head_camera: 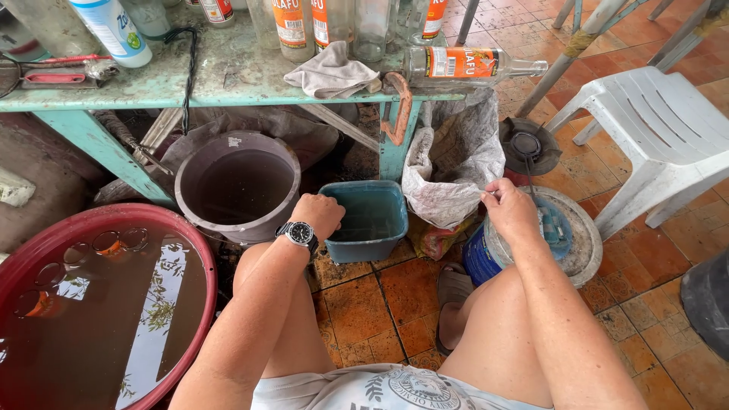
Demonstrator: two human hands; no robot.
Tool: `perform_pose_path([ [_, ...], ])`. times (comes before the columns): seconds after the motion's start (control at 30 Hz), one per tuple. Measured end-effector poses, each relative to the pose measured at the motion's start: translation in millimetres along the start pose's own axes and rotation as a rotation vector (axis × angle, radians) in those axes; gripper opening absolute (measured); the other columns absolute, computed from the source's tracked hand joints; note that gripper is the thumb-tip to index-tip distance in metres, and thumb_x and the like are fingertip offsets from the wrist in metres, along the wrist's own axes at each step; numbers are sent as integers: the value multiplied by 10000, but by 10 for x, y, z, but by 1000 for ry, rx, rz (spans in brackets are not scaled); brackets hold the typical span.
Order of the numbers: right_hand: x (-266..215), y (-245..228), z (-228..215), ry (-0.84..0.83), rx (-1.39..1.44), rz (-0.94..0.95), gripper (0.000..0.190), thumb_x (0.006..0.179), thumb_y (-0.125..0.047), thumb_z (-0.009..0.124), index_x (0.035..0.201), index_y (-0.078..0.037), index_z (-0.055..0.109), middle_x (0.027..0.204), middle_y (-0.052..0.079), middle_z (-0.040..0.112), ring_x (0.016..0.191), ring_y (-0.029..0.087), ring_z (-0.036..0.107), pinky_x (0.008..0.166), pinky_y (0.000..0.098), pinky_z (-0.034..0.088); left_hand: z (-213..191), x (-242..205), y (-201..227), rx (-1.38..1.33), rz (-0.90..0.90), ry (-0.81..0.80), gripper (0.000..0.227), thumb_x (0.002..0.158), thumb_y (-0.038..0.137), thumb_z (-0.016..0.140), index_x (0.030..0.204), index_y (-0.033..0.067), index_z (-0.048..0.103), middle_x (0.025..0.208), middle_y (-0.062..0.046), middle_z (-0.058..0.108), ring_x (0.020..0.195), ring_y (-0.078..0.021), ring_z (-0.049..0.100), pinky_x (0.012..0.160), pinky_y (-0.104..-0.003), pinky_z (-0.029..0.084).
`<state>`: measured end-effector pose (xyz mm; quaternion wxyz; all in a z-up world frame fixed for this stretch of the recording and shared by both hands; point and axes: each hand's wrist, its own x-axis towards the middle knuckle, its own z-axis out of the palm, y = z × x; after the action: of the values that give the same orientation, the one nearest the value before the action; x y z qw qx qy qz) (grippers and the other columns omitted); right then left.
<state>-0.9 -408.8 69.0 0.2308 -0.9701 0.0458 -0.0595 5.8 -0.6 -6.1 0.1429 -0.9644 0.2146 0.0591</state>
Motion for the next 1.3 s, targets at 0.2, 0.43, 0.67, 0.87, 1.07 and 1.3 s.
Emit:
perform_pose_path([
  [0.2,215,195,252,3,-36,-26,242,980,-361,671,1152,-194,707,1065,139,781,1086,381,716,940,515,562,-194,-81,44,2,-24,12,235,918,450,681,968,246,787,936,30,764,899,-196,742,726,-400,608],
  [0.43,216,4,291,91,14,-34,196,972,-357,642,1092,-218,710,1050,119,765,1056,360,722,925,492,583,-445,-247,-13,29,1,243,253,897,471,688,1011,254,746,966,-1,726,936,-220,724,753,-387,584],
  [0.67,132,171,-258,262,174,-7,224,944,-331,703,1118,-190,689,1053,113,707,1022,329,706,911,457,564,-720,-430,-52,-163,-13,30,322,1046,444,513,1214,229,683,1167,-28,703,1112,-233,723,863,-360,640],
  [0.87,22,1104,-505,210,131,253,320,956,-394,682,1207,-195,698,1160,97,746,1155,325,683,996,488,537,-458,-189,-131,-159,11,-18,342,1035,508,490,1234,288,659,1161,0,693,1069,-226,737,844,-345,652],
  [1.07,-120,1661,-154,58,50,410,435,951,-467,658,1292,-197,686,1148,115,754,1177,334,681,1026,497,523,-502,34,30,-201,33,1,338,1015,503,513,1215,276,663,1136,-21,697,1045,-266,739,841,-385,649],
  [1.3,-173,1822,190,-102,-24,448,576,949,-515,641,1437,-214,586,1233,131,731,1268,344,647,1101,499,482,-542,402,198,-152,-45,309,258,1005,462,566,1130,264,673,1003,22,680,909,-183,731,732,-337,607],
])
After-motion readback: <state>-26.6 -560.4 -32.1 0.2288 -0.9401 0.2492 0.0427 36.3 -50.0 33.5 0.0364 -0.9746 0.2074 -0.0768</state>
